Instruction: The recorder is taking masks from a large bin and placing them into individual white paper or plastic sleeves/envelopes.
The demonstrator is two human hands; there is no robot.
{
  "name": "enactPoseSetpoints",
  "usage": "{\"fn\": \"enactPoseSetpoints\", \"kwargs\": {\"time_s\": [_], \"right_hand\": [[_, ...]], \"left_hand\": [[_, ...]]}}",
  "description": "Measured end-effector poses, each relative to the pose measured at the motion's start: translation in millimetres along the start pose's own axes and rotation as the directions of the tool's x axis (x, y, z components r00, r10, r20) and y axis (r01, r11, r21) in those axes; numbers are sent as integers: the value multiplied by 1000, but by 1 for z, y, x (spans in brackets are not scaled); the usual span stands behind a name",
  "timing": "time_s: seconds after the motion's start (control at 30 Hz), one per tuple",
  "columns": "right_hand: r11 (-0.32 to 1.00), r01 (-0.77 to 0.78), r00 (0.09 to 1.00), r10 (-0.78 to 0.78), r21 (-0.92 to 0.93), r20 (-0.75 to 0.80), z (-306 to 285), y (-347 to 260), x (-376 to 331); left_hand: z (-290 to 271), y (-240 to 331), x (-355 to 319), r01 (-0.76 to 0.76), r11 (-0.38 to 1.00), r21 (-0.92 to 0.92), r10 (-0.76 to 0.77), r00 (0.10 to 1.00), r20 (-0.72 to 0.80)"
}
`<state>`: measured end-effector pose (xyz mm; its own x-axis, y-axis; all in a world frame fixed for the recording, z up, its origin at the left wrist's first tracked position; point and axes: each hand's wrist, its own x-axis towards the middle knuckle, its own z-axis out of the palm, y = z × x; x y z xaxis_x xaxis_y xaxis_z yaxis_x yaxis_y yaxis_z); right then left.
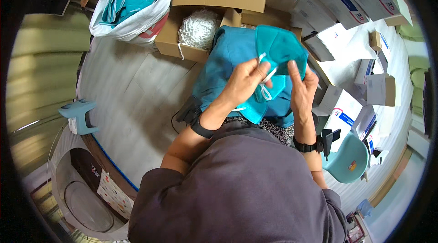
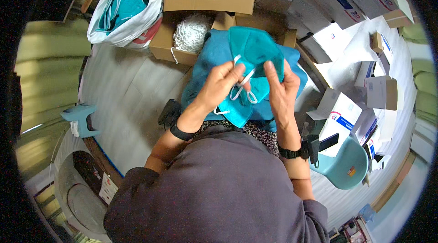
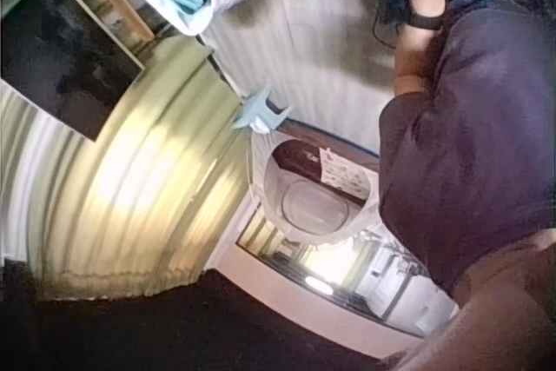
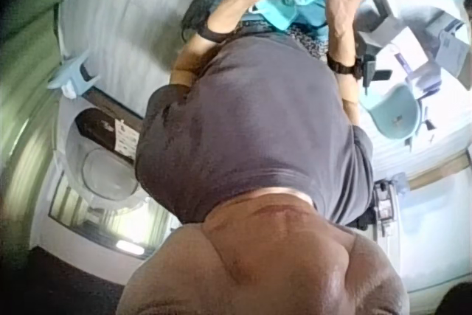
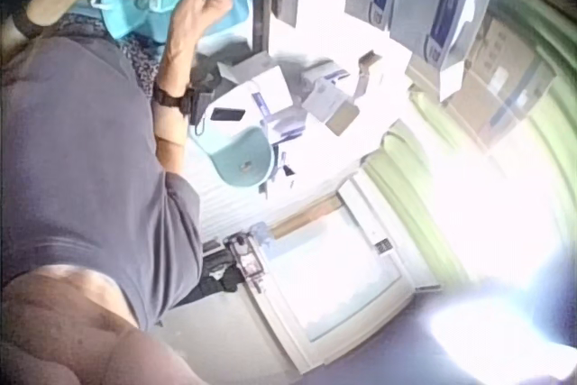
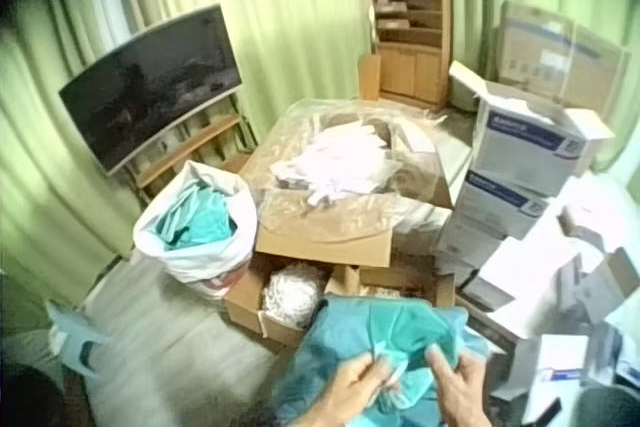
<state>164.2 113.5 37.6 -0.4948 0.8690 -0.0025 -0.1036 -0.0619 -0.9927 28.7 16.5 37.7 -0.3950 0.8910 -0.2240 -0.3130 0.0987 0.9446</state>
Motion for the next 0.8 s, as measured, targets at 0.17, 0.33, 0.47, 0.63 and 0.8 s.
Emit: {"fn": "enactPoseSetpoints", "kwargs": {"time_s": [0.17,0.33,0.47,0.63,0.8], "right_hand": [[987,-57,976,87,151,-198,-21,2,19],[895,-161,906,301,417,-296,-55,-2,30],[882,-274,910,367,384,-193,-52,12,12],[860,-176,973,77,-479,-219,-52,54,8],[955,21,998,-3,-295,62,-18,-15,-1]], "left_hand": [[-10,12,-15,23,988,152,-62,965,253],[-47,24,-24,-121,876,-467,244,946,212],[-44,35,-19,-138,622,-771,298,952,69],[-26,51,-12,86,961,-263,-40,983,177],[-20,30,-11,146,989,-2,-141,953,267]]}}
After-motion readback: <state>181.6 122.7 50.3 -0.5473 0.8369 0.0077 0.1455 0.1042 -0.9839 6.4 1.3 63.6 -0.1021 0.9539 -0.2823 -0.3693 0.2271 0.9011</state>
